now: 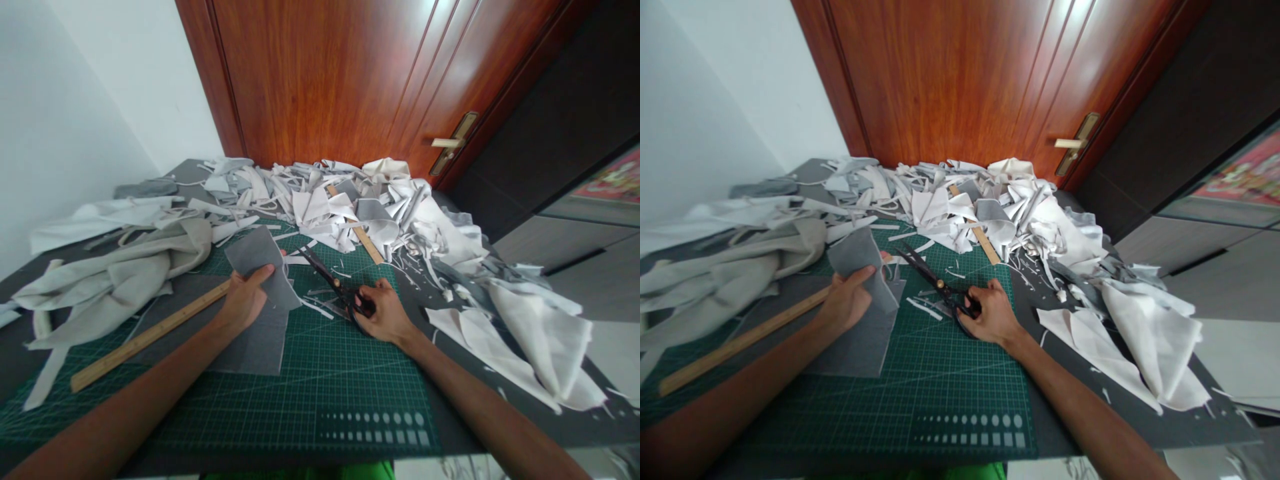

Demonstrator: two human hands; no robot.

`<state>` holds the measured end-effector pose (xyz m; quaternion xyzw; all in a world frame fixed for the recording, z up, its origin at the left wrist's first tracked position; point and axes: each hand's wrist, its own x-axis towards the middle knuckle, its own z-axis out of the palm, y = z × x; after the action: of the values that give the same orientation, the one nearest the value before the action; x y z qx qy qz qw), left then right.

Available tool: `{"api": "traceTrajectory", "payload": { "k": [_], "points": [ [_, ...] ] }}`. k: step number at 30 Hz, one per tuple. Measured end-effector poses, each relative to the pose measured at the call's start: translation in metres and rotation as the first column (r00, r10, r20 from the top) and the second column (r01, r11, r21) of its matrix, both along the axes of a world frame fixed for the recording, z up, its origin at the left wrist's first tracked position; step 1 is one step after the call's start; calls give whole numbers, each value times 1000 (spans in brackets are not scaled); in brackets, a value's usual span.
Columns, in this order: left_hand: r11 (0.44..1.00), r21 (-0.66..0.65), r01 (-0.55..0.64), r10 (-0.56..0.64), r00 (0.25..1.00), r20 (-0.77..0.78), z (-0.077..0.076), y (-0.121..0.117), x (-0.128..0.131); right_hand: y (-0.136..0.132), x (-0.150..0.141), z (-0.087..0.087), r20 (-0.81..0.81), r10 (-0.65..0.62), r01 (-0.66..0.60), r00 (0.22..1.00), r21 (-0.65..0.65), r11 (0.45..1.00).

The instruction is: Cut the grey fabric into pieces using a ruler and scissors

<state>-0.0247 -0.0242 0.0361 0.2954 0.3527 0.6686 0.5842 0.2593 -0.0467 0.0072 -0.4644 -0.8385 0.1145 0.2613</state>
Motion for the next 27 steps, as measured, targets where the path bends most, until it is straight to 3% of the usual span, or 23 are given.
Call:
{"api": "traceTrajectory", "payload": {
  "k": [16,27],
  "points": [
    [984,-10,-180,180,984,13,-1,14,-16,-2,0,3,32,-2,1,1000,14,1000],
    [987,-18,-160,159,986,-57,-6,10,-10,-2,0,2,82,-34,30,996,54,998]
  ]
}}
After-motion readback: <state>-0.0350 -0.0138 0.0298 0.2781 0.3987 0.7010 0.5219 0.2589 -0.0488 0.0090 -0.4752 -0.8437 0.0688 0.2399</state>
